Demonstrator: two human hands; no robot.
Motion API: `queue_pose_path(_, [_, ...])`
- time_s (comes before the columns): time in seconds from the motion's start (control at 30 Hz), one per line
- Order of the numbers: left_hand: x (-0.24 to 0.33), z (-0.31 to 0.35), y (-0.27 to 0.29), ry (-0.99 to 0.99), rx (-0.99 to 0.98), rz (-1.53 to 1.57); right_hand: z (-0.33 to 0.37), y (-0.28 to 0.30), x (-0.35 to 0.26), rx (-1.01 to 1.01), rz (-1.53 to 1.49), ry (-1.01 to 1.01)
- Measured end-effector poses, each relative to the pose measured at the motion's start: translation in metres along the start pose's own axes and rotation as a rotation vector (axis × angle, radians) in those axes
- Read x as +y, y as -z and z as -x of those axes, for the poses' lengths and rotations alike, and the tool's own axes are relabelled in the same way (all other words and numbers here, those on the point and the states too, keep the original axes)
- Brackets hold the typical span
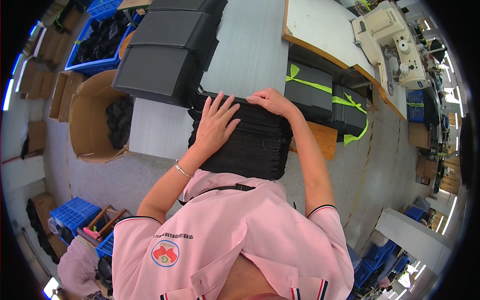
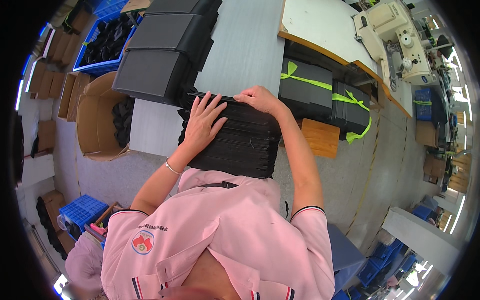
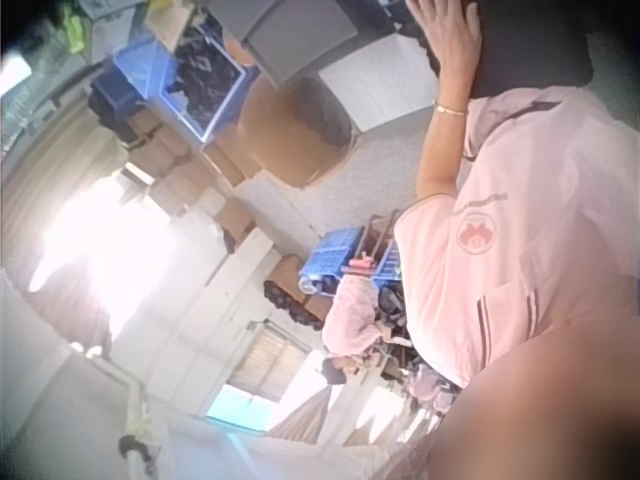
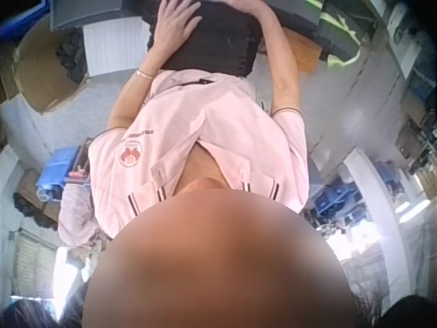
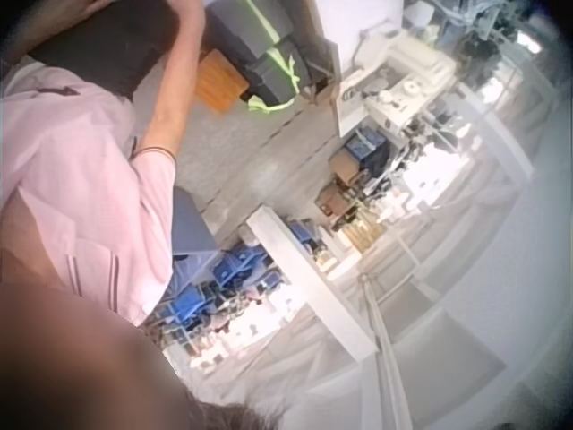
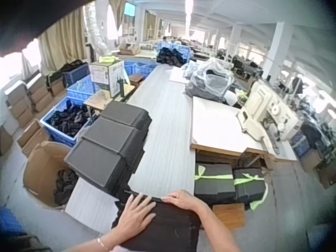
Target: Stack and organize black accordion-style filter components on a factory workbench.
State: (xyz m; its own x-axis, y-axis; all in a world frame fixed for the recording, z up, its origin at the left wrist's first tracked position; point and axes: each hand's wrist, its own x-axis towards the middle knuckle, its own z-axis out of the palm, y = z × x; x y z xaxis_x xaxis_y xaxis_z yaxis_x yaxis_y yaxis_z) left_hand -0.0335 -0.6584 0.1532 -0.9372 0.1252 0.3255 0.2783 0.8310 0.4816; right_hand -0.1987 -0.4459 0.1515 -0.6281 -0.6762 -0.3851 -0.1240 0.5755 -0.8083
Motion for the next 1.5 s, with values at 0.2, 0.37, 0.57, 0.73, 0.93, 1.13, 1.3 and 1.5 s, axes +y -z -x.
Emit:
queue_pose_path(0.2, [0.000, 0.001, -0.003, -0.015, -0.001, -0.021, -0.002, 0.003, 0.001, -0.007, 0.050, -0.018])
queue_pose_path(0.37, [-0.002, 0.003, -0.004, -0.016, 0.026, -0.031, 0.000, -0.002, -0.010, 0.057, 0.082, 0.092])
queue_pose_path(0.57, [0.003, -0.001, -0.003, -0.020, 0.024, -0.021, 0.001, -0.004, -0.010, 0.117, 0.108, 0.157])
queue_pose_path(0.73, [0.002, 0.001, -0.001, -0.003, 0.023, -0.016, 0.001, -0.008, -0.027, 0.201, -0.062, 0.166])
queue_pose_path(0.93, [0.002, 0.000, -0.001, -0.012, 0.010, -0.025, -0.005, -0.008, -0.008, 0.208, 0.343, 0.445])
queue_pose_path(1.13, [-0.001, 0.003, -0.005, -0.019, 0.026, -0.048, 0.003, 0.006, -0.016, 0.016, -0.011, 0.245])
queue_pose_path(1.3, [-0.002, 0.003, -0.007, -0.034, 0.038, -0.052, -0.003, 0.011, -0.010, -0.064, -0.022, 0.197])
queue_pose_path(1.5, [-0.002, 0.003, -0.005, -0.018, 0.074, -0.008, -0.007, 0.012, -0.009, -0.060, -0.100, 0.130])
